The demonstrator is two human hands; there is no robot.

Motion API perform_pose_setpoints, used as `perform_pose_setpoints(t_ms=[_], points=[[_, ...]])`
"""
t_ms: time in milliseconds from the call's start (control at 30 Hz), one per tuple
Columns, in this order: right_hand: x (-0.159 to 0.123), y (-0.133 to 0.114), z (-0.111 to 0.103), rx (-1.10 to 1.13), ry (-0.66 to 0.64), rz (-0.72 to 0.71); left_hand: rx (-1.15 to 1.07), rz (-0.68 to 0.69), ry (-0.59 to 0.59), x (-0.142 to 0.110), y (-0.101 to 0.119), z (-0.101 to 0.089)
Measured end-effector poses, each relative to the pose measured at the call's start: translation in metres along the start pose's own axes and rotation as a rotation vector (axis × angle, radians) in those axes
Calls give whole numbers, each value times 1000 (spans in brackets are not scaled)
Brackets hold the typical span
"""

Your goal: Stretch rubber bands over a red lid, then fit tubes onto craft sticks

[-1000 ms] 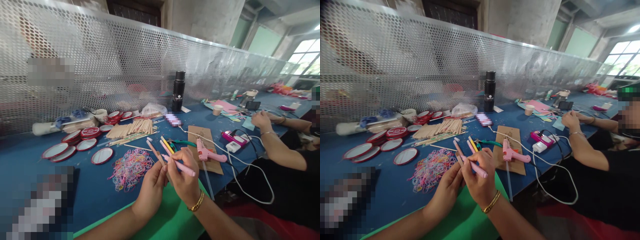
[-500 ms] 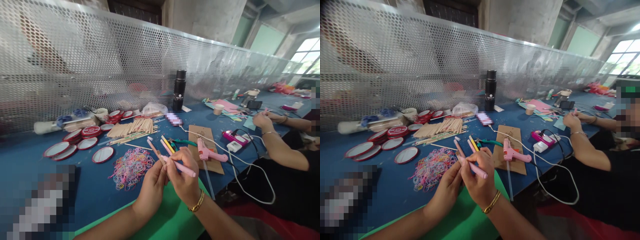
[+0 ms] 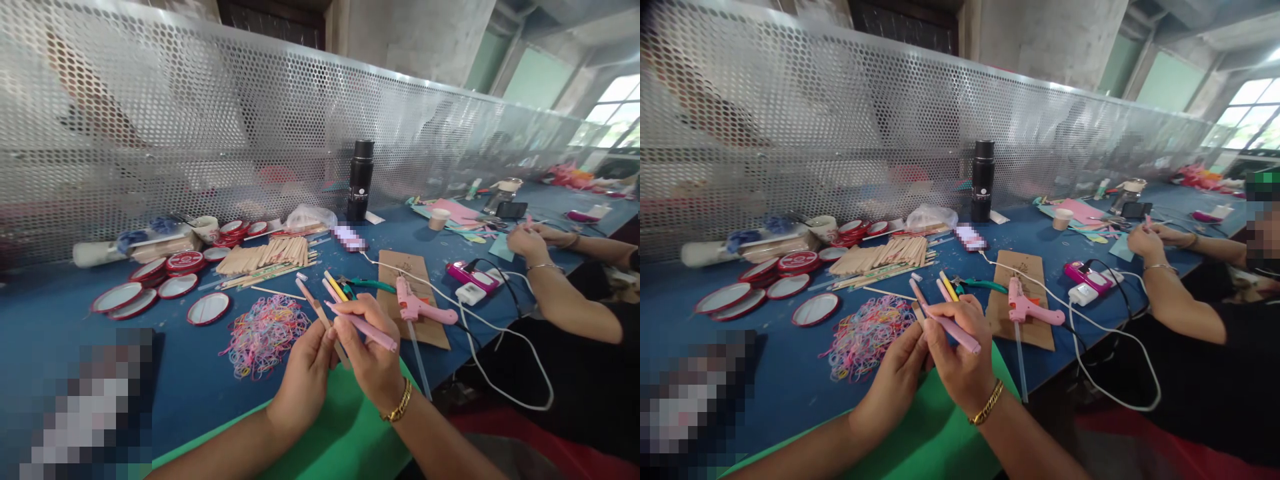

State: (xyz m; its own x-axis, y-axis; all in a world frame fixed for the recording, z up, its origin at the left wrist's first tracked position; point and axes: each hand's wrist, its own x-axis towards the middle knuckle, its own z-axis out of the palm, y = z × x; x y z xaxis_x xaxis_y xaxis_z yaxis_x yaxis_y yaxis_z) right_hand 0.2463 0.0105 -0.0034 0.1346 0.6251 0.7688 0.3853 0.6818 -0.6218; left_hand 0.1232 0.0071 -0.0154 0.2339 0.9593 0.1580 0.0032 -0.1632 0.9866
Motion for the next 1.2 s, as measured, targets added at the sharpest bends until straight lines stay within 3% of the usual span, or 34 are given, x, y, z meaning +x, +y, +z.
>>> perform_pose_setpoints(t_ms=[133,400,633,833,1033,1200], points=[[-3,2,2,2,6,83,-39,12,-18,0,4,1],[-2,-2,4,-92,24,37,-42,10,-20,0,-1,1],[-3,0,7,-80,-29,56,-73,8,-25,1,4,3],[-3,4,4,-91,20,63,-32,-28,-7,1,-2,1],[-4,-1,5,-64,-35,55,-65,-14,-23,0,3,3],[-3,1,4,-101,-4,58,-33,-49,0,1,3,3]])
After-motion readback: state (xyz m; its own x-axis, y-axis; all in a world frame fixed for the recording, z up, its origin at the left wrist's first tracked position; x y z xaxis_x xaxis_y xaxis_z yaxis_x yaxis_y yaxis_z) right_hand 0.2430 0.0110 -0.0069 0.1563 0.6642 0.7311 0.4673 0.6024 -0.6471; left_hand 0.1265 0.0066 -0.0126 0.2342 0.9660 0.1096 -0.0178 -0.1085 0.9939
